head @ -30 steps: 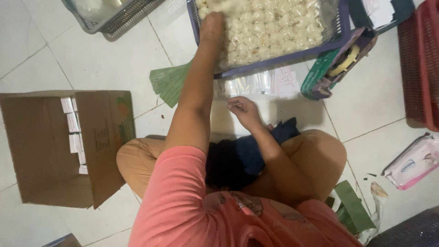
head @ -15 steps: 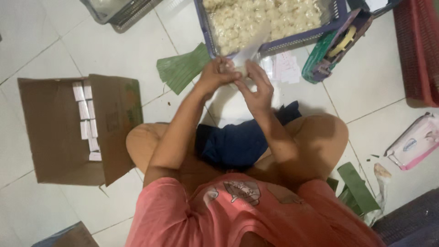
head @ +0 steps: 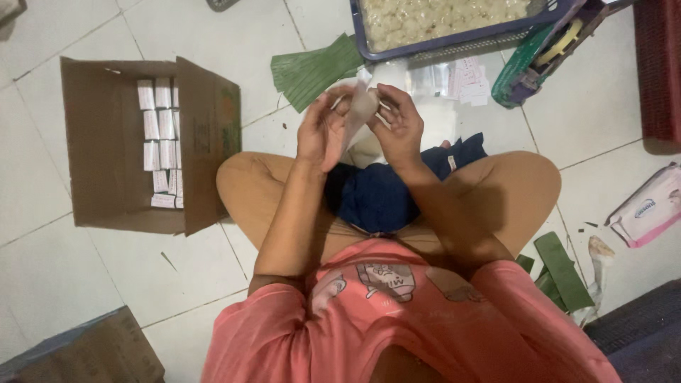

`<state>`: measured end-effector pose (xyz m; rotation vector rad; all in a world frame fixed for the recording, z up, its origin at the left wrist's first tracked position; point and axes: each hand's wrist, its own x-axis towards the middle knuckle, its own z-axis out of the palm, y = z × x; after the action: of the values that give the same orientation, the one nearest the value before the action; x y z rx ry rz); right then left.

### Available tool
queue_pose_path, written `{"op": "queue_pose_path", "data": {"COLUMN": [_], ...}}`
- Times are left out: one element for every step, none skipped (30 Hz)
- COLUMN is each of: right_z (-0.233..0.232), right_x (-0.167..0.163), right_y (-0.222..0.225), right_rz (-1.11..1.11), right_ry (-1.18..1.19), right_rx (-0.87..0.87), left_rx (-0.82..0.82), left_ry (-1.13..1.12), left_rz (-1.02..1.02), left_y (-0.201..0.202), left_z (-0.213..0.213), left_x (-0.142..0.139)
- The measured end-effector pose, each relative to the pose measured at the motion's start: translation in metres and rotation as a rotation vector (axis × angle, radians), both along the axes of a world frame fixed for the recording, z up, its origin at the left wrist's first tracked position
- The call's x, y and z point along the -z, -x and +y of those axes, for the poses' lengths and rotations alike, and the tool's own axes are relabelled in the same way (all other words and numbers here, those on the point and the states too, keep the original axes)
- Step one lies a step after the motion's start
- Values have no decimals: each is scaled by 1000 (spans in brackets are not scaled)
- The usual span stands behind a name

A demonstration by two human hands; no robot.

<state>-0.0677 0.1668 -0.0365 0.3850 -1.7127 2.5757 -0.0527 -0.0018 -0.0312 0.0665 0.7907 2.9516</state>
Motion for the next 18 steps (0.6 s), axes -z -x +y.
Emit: {"op": "queue_pose_path", "data": {"right_z": [-7,-15,-22,-29,-34,-38,-40,-40,-40,-38,-37,-36,-34,-34,-33,-32,-32,-30], "right_x": [-11,-22,-33,-45,-56,-66,-74,-81,-85,-88,-89,-88,-87,-85,-84,-82,-82,-82], "right_y": [-7,-13,-20,-29,-36,-43,-50,-55,-58,-61,-61,-59,-56,-51,-46,-40,-36,-34], "right_rz": [40,81,119,154,190,263,334,404,506,608,710,647,583,518,423,330,239,246], "right_ry": [-7,-14,-30,-46,-61,-191,-322,-453,-553,-652,-751,-785,-818,-850,-798,-744,-691,-714], "right_rx": [8,16,30,42,53,85,117,150,174,196,219,208,198,186,141,100,58,114], "left_rx": [-38,-81,-123,-166,-210,-205,-199,-192,-248,-304,-358,-369,-380,-391,-418,-444,-468,-481], "left_ry": [205,413,404,393,384,299,214,127,190,251,312,340,369,398,430,462,493,490], "left_rz": [-54,-106,-47,8,65,74,81,87,47,6,-38,-55,-72,-91,-48,-2,45,-7], "left_y": [-6,-10,-13,-18,-21,-25,-30,-33,-37,-40,-42,-45,-47,-50,-52,-53,-54,-56], "left_z": [2,6,12,18,22,25,28,27,26,24,21,19,16,15,14,14,14,13], "left_x": [-9,-17,-25,-31,-36,-39,-41,-42,-42,-41,-38,-35,-32,-29,-26,-23,-21,-20]}}
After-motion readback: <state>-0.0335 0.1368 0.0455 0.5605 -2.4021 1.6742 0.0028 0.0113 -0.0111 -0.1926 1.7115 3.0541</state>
